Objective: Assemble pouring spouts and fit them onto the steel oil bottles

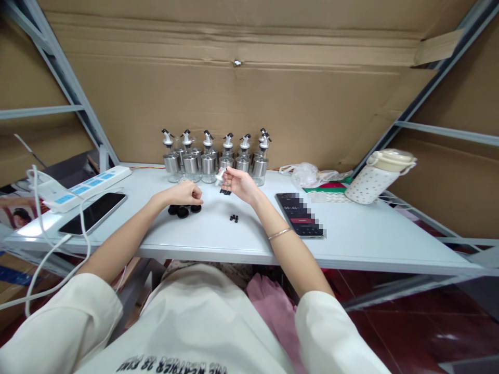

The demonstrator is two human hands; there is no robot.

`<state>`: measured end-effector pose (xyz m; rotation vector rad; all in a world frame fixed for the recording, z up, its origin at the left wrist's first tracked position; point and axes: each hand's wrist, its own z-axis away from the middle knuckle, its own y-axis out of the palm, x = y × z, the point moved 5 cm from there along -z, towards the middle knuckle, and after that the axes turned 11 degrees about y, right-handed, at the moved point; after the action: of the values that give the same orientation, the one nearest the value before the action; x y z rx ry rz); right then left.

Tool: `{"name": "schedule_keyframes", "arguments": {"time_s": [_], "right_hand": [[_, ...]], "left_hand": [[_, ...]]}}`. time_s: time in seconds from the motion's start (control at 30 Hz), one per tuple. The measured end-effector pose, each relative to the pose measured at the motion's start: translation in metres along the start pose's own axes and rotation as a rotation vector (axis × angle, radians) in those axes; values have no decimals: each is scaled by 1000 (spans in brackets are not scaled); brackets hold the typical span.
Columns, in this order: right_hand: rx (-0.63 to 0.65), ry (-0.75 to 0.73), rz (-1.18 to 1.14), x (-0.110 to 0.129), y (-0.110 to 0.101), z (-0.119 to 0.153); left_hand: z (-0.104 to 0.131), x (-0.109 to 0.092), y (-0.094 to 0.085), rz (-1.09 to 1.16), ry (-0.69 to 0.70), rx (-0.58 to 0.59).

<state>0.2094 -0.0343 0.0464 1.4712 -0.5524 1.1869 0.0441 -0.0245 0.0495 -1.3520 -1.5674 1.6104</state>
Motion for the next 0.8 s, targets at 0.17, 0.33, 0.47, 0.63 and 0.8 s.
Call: {"name": "schedule_keyframes", "arguments": {"time_s": [0.17,0.33,0.47,0.63,0.8], "right_hand": [[73,74,-4,-6,4,2],[164,118,62,-13,14,5],[167,123,90,-15,15,5],[146,107,58,-12,12,4],[124,96,14,-12,9,2]], "left_hand": [[-3,1,-6,13,-8,-146],[-5,-5,-10,95,19,-329],[-8,-12,-7,130,57,-368],[-8,-15,-10,90,72,-454],[-9,-12,-6,159,30,-401]]}}
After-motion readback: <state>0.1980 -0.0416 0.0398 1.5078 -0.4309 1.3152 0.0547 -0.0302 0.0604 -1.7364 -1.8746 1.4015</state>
